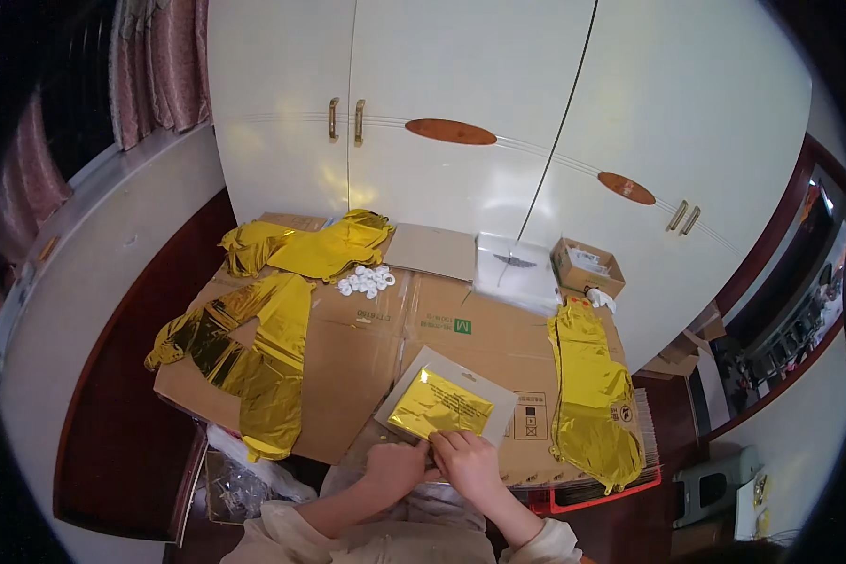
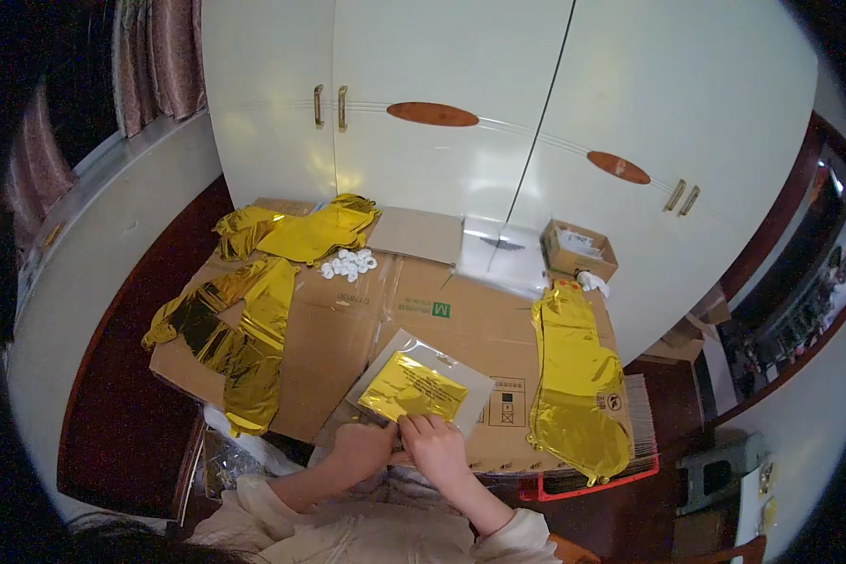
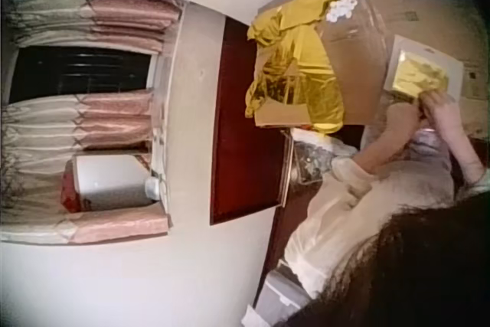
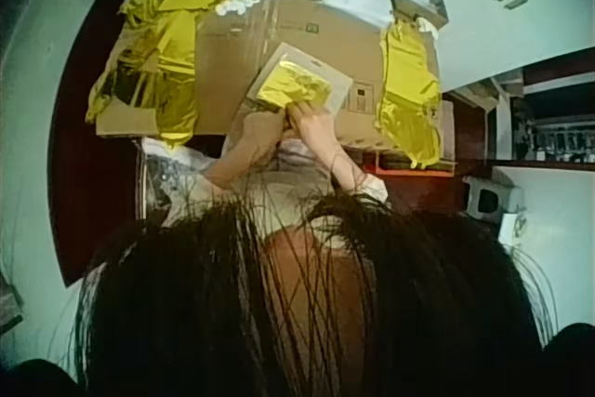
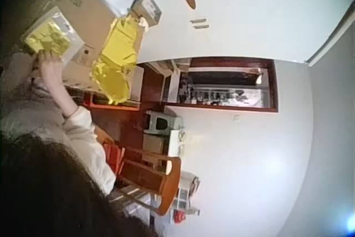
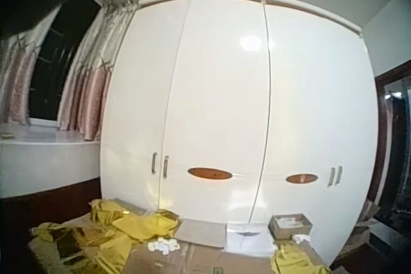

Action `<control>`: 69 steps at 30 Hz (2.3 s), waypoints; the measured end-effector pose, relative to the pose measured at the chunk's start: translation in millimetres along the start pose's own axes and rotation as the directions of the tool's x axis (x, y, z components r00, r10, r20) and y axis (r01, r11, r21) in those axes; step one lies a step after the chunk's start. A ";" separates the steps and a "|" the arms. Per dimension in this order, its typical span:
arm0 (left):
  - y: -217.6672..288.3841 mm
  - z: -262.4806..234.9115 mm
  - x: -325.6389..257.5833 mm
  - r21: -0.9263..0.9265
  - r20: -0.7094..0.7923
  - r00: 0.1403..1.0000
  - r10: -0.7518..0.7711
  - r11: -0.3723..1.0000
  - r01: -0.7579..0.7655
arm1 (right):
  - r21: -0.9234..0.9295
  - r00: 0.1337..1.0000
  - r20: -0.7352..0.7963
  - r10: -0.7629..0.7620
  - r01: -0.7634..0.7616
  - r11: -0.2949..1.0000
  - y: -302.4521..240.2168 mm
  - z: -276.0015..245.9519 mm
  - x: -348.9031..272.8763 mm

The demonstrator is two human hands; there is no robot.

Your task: Folding and organizing gold foil balloons on a workbench for packaging.

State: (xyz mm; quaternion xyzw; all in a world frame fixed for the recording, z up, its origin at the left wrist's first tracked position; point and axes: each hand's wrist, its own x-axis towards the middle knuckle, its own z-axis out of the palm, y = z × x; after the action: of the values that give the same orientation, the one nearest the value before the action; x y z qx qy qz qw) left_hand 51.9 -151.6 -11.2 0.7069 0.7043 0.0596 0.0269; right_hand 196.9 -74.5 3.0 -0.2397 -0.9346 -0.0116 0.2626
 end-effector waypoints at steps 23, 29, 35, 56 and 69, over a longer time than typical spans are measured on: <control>-152.6 -82.5 82.7 -0.046 -0.368 0.925 0.093 0.992 -0.118 | -0.051 0.998 0.023 0.064 -0.063 0.997 6.8 20.7 47.4; -179.0 -32.0 212.1 -0.087 -0.192 0.953 -0.233 0.972 0.220 | -0.094 0.964 0.194 0.184 -0.169 0.981 3.2 46.4 48.6; -173.4 0.2 278.0 -0.246 -0.269 0.868 -0.417 0.901 0.357 | -0.124 0.970 0.168 0.174 -0.154 0.980 4.5 48.5 44.4; -177.7 -14.7 286.4 -0.176 -0.067 0.877 -0.475 0.871 0.459 | -0.104 0.960 0.213 0.181 -0.162 0.981 7.7 51.9 44.0; -103.0 -65.9 -35.2 -0.295 -0.086 0.994 -0.068 0.955 0.040 | -0.081 0.943 0.266 0.197 -0.182 0.980 6.3 52.1 41.8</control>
State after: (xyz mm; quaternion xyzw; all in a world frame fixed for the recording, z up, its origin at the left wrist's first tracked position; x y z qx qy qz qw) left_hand -58.3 -189.1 39.9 0.6720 0.7072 0.1961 0.0994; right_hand 143.2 -42.8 -21.8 -0.3349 -0.9338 0.0208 0.1243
